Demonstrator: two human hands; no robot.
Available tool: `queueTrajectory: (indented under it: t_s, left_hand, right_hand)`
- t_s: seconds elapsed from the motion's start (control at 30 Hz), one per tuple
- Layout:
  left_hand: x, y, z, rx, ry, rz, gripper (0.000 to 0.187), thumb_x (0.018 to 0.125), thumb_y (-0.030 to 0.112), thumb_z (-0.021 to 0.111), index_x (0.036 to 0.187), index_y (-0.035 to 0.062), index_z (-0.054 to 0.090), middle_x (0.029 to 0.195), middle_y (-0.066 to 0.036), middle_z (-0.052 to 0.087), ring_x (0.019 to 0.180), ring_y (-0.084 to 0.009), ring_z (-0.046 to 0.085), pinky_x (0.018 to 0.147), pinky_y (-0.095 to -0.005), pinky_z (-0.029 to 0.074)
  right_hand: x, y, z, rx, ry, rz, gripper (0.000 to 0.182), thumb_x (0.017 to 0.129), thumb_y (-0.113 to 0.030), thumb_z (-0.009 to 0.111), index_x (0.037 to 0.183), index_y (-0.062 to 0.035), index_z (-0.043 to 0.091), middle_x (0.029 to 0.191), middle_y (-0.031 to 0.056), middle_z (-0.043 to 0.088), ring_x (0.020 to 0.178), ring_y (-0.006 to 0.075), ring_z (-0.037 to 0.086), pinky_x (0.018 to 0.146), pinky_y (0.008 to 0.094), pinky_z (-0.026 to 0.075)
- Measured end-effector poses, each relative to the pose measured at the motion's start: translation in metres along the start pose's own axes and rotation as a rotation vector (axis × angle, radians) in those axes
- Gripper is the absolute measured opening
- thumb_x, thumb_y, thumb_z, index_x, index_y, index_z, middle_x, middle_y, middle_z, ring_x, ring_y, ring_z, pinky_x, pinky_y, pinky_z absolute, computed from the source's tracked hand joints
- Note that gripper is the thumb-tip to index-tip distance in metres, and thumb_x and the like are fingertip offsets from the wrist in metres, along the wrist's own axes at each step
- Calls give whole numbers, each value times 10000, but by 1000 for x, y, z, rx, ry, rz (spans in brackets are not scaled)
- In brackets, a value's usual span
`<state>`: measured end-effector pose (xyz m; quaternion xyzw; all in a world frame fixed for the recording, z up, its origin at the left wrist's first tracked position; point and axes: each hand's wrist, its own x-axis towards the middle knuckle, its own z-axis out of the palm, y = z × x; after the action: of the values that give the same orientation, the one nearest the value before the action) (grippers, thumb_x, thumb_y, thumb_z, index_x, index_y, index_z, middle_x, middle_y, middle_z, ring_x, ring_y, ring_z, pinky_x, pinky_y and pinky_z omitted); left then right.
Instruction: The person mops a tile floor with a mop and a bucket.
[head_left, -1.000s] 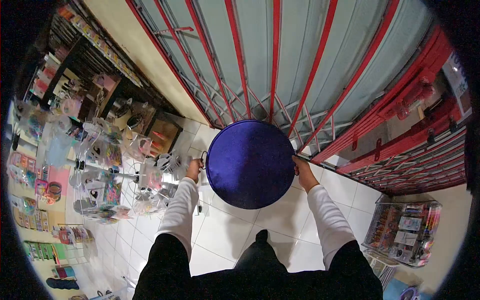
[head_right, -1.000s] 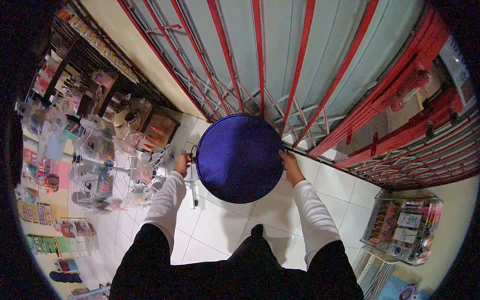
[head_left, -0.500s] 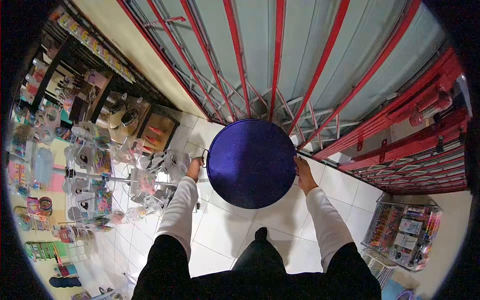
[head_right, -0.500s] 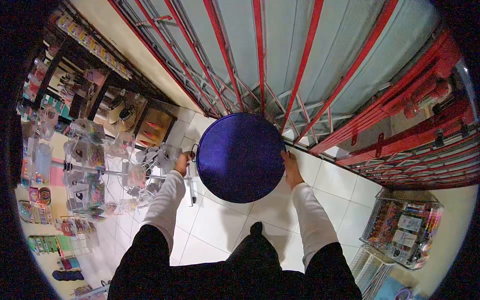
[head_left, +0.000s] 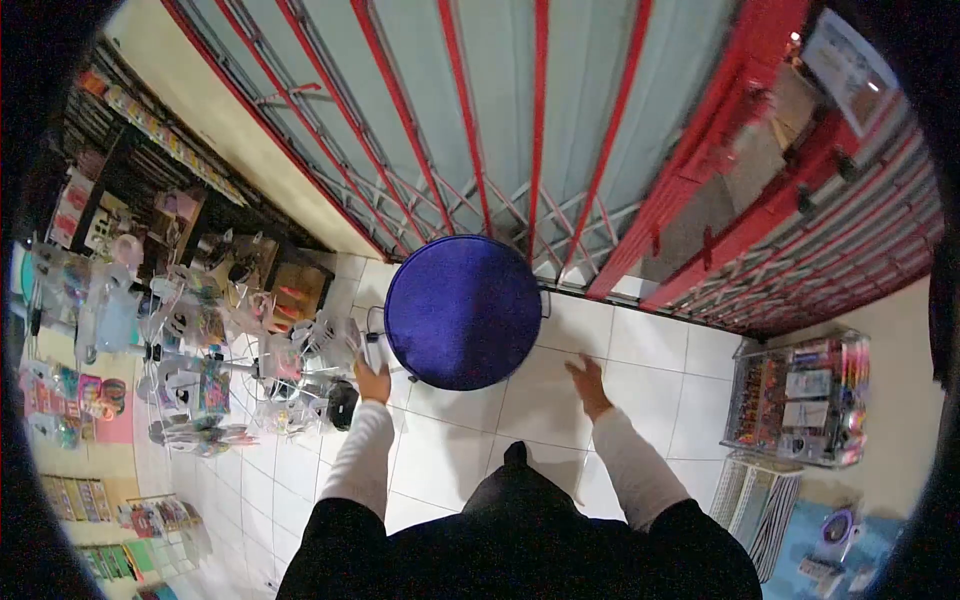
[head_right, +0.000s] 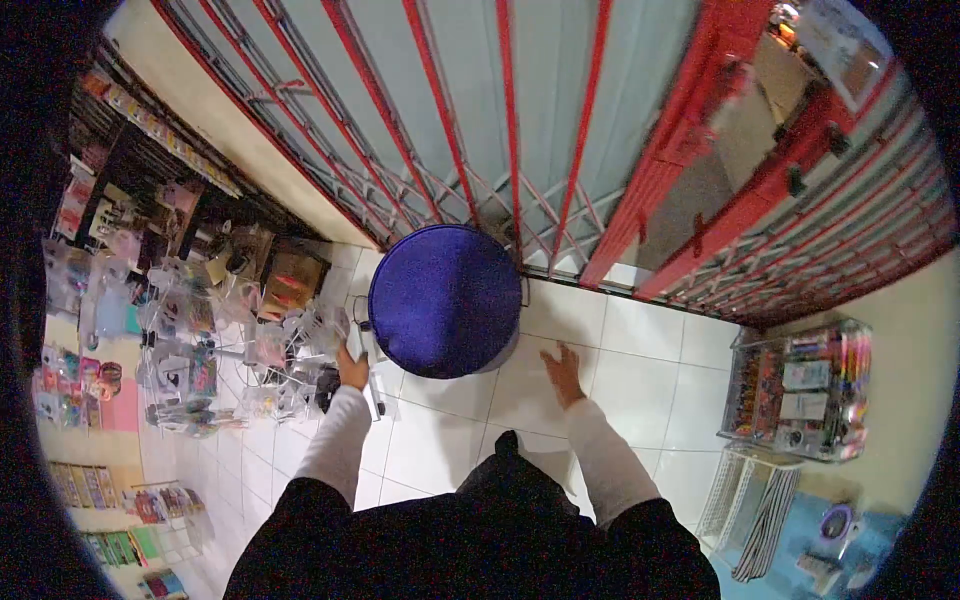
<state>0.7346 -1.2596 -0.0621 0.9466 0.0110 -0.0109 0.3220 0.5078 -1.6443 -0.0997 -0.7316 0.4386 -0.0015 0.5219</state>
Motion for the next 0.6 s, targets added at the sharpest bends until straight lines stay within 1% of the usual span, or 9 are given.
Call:
queueTrajectory:
  t_s: [0.07,0.1,0.13,0.17,0.27,0.33,0.47,0.57,0.6]
  left_hand:
    - [-66,-8,-13,74,-41,73,689,697,144,648,1273,-11,303,1229,-261,379,1152,-399,367,973,-409,321]
    - [-93,-32,-13,96,-123,126,700,694,141,646,1281,-2,292,1245,-246,366,1154,-394,367,975,-409,320]
    - [-126,-37,-21,147,-207,48,714,687,142,652,1285,3,286,1261,-236,350,1158,-393,366,982,-409,315]
    - [-159,-48,-27,153,-263,92,727,682,143,656,1289,9,279,1275,-237,338,1169,-390,359,984,-406,317]
    - [-247,-59,-48,280,-357,-44,699,676,171,666,1273,16,337,1303,-232,311,1201,-388,341,984,-411,340]
    - [-293,-78,-56,270,-387,-93,691,672,185,664,1268,19,355,1319,-235,284,1197,-396,348,985,-412,345]
    - [-375,-98,-82,226,-483,-188,686,670,203,652,1266,21,365,1337,-249,235,1179,-407,371,977,-413,360]
    - [-426,-117,-98,315,-567,-224,685,671,225,641,1266,28,365,1337,-245,231,1179,-394,383,971,-404,371]
    - [-442,-121,-104,344,-598,-250,686,672,232,639,1268,31,363,1337,-242,232,1182,-390,382,973,-401,370]
  right_hand:
    - [-54,109,-29,-868,-41,-584,383,827,-266,535,1173,-102,514,1261,147,402,1094,320,429,901,405,392]
    - [-97,91,-50,-266,-155,-2,425,814,-275,554,1205,-124,483,1251,167,396,1130,343,385,906,426,386]
    - [-149,75,-70,44,-27,355,371,803,-364,556,1133,-194,561,1282,123,399,1140,341,347,952,435,317]
    - [-170,134,-84,-332,-103,98,375,765,-351,596,1078,-143,590,1251,154,428,1071,353,416,913,414,363]
    - [-233,278,-117,-556,-47,-34,461,700,-364,660,1010,-32,582,1070,227,549,913,381,527,845,416,430]
    - [-278,309,-153,-654,-125,58,340,733,-364,636,964,-114,632,952,146,616,952,324,543,812,395,457]
    - [-330,413,-214,-860,-255,-313,166,769,-246,578,890,-155,646,969,84,630,890,273,592,776,379,486]
    - [-381,425,-261,-1016,-199,-668,198,641,-107,678,816,-72,593,890,97,634,842,281,602,735,379,504]
    - [-404,420,-267,-678,-145,-357,162,680,-114,640,825,-54,601,869,113,636,815,281,607,712,378,503]
